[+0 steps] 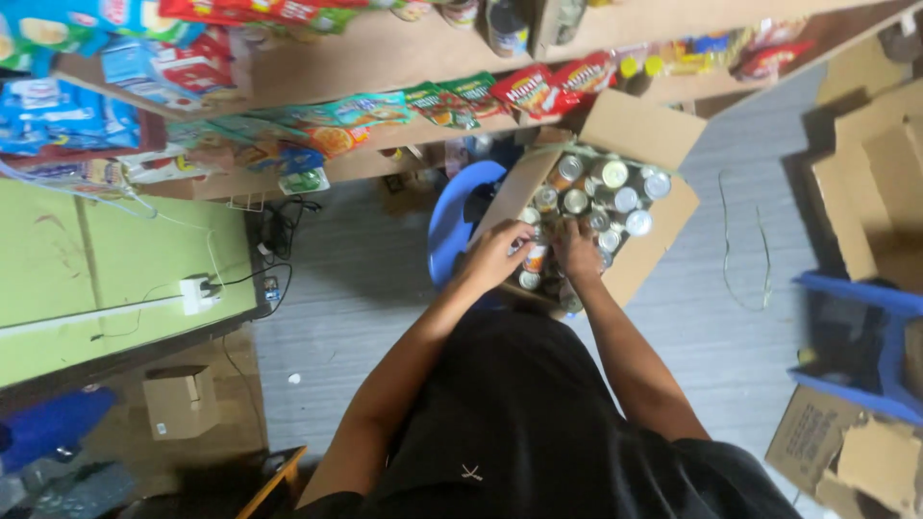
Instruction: The recorder is stocking grocery shelves with canned goods and detergent packets from a box.
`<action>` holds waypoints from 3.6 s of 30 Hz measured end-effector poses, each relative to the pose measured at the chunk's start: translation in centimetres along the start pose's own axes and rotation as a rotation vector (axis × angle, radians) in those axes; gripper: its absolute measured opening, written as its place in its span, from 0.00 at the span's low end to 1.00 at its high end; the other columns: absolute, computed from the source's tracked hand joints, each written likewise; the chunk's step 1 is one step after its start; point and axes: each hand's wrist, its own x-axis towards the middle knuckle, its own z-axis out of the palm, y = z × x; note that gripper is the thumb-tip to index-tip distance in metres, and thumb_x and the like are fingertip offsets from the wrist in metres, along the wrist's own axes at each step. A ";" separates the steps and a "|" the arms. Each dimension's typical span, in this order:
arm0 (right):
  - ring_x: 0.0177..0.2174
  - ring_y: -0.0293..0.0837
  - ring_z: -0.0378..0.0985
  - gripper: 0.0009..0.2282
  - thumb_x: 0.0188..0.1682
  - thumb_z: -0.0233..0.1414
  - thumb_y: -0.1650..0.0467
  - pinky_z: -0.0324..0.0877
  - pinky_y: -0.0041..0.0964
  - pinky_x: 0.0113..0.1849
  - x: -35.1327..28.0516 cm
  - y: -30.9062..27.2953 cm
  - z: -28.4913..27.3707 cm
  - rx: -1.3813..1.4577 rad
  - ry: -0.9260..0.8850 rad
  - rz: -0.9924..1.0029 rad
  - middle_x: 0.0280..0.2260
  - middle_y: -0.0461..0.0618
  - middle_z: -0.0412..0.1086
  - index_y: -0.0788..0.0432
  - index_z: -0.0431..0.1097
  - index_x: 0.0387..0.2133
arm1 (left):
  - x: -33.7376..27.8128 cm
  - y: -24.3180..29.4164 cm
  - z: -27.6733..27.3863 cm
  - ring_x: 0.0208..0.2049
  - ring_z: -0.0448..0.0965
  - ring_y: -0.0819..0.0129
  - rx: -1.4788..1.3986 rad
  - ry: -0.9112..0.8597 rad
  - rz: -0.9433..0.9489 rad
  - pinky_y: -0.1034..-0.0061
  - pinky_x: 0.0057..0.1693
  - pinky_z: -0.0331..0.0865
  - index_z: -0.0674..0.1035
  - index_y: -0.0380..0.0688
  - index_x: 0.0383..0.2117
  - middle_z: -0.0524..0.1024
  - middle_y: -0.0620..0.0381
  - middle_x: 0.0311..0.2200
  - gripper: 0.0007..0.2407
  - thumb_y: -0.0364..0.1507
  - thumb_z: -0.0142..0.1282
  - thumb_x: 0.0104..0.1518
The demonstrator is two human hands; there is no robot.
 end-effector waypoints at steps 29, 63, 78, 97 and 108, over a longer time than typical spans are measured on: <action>0.48 0.46 0.76 0.26 0.51 0.54 0.75 0.73 0.40 0.50 -3.4 -13.7 -15.0 1.514 -0.289 -0.246 0.48 0.56 0.71 0.58 0.53 0.62 | 1.1 7.3 -9.9 0.71 0.55 0.47 0.044 0.041 0.257 0.60 0.72 0.53 0.52 0.40 0.70 0.53 0.40 0.70 0.50 0.32 0.76 0.39; 0.60 0.47 0.68 0.30 0.47 0.61 0.78 0.65 0.43 0.60 -5.7 -34.8 -19.6 0.873 -0.086 -1.006 0.61 0.57 0.62 0.67 0.57 0.63 | -2.3 13.1 -25.5 0.45 0.81 0.67 0.046 0.816 0.148 0.76 0.46 0.80 0.72 0.42 0.57 0.75 0.50 0.50 0.28 0.27 0.73 0.49; 0.53 0.44 0.76 0.21 0.47 0.60 0.76 0.67 0.38 0.56 -6.4 -35.7 -21.5 0.688 0.014 -0.966 0.50 0.54 0.75 0.64 0.67 0.55 | 5.6 11.5 -48.1 0.51 0.82 0.60 0.358 1.117 0.420 0.74 0.54 0.82 0.74 0.44 0.56 0.72 0.49 0.52 0.19 0.24 0.66 0.59; 0.46 0.41 0.78 0.21 0.45 0.61 0.75 0.71 0.36 0.50 -6.1 -34.3 -20.8 0.653 -0.042 -0.920 0.44 0.49 0.77 0.62 0.69 0.54 | 8.7 9.9 -51.6 0.54 0.69 0.53 1.372 1.200 0.230 0.59 0.56 0.63 0.73 0.46 0.57 0.71 0.56 0.52 0.27 0.29 0.72 0.50; 0.46 0.41 0.79 0.20 0.45 0.61 0.73 0.71 0.36 0.50 -6.5 -34.5 -20.8 0.597 -0.039 -0.908 0.42 0.50 0.78 0.62 0.70 0.52 | 10.4 7.9 -53.6 0.52 0.69 0.49 1.463 1.271 0.208 0.53 0.57 0.63 0.76 0.44 0.49 0.73 0.50 0.46 0.22 0.32 0.73 0.48</action>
